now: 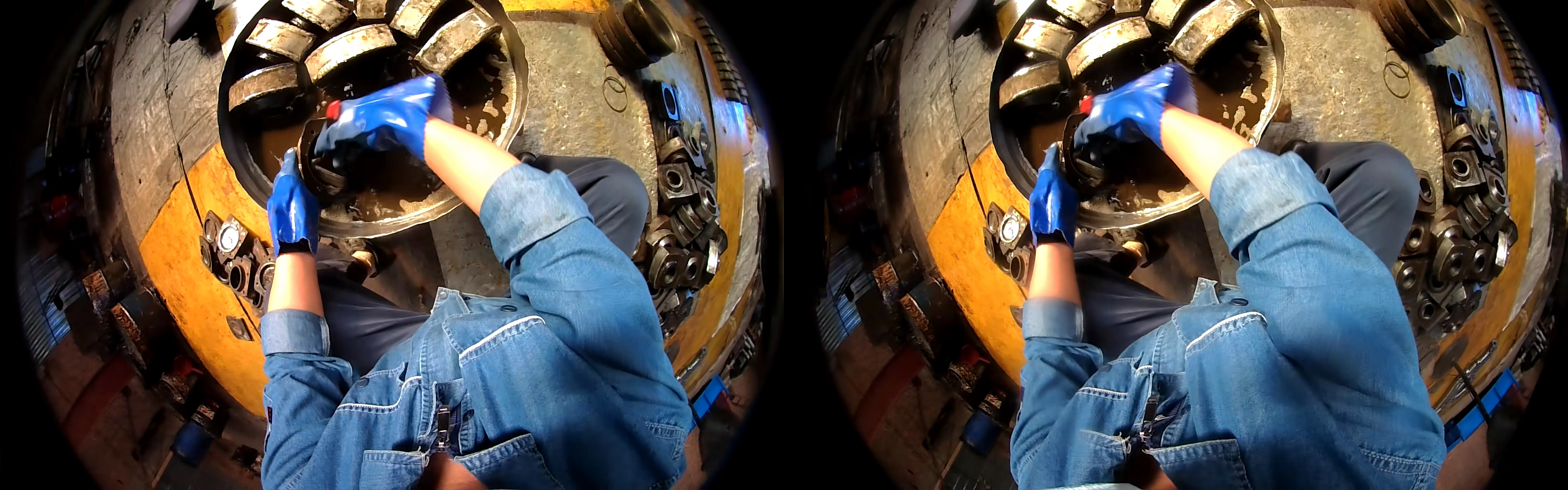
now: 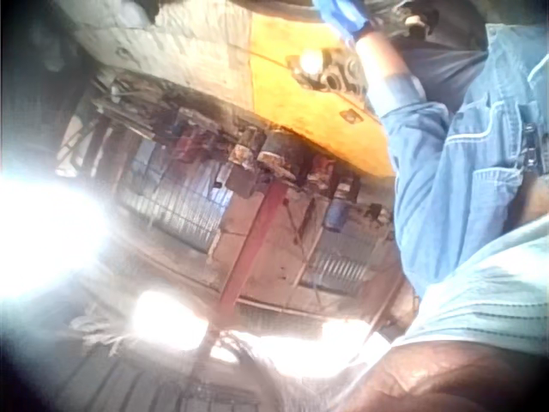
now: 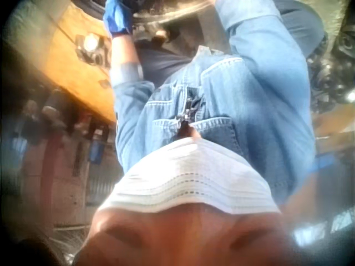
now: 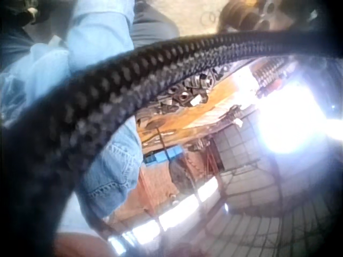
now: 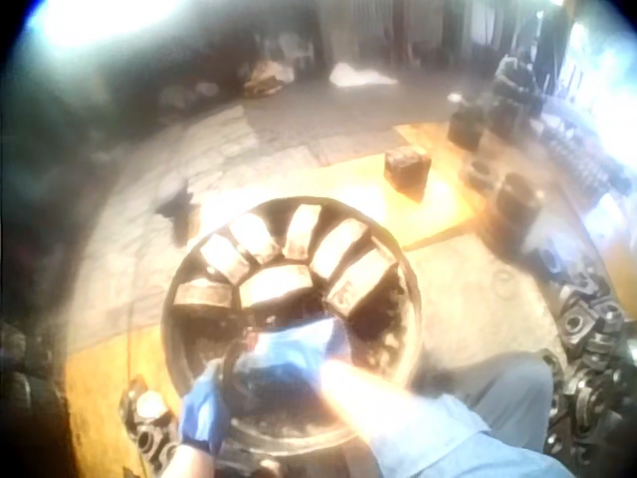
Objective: The person cleans metal components by dipping them into a container of liquid and scrubbing them with a small brush by hand while wearing blue gloves.
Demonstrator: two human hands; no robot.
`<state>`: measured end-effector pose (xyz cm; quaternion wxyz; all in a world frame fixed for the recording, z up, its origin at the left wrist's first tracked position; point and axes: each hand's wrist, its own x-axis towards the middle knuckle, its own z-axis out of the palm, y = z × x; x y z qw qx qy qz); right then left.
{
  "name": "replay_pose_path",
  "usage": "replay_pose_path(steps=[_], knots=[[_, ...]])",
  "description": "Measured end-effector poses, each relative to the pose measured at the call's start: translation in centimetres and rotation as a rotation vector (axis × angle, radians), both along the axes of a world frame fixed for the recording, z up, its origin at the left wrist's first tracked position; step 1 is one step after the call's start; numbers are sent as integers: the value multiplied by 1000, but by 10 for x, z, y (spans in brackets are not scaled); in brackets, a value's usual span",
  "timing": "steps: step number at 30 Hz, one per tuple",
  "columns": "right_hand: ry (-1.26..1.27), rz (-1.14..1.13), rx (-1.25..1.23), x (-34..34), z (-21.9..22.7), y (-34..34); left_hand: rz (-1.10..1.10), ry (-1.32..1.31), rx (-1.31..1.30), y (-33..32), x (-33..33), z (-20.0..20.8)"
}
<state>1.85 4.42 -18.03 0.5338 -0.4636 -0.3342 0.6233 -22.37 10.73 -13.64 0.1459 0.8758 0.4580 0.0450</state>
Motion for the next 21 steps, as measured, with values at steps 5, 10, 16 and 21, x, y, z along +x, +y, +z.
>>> replay_pose_path(steps=[5, 10, 16, 21], knots=[[-1745, 535, 257, -3, 95, 19, 120, -305, -283, -4, -2, 12], [-1655, 971, 664, -34, 70, 11, 70, -460, -339, -6, 2, 17], [-1480, 830, 447, -54, 31, 6, 391, -772, -796, -1, 14, 20], [-1467, 770, 390, -56, 49, 20, 449, -855, -973, 8, 11, 2]])
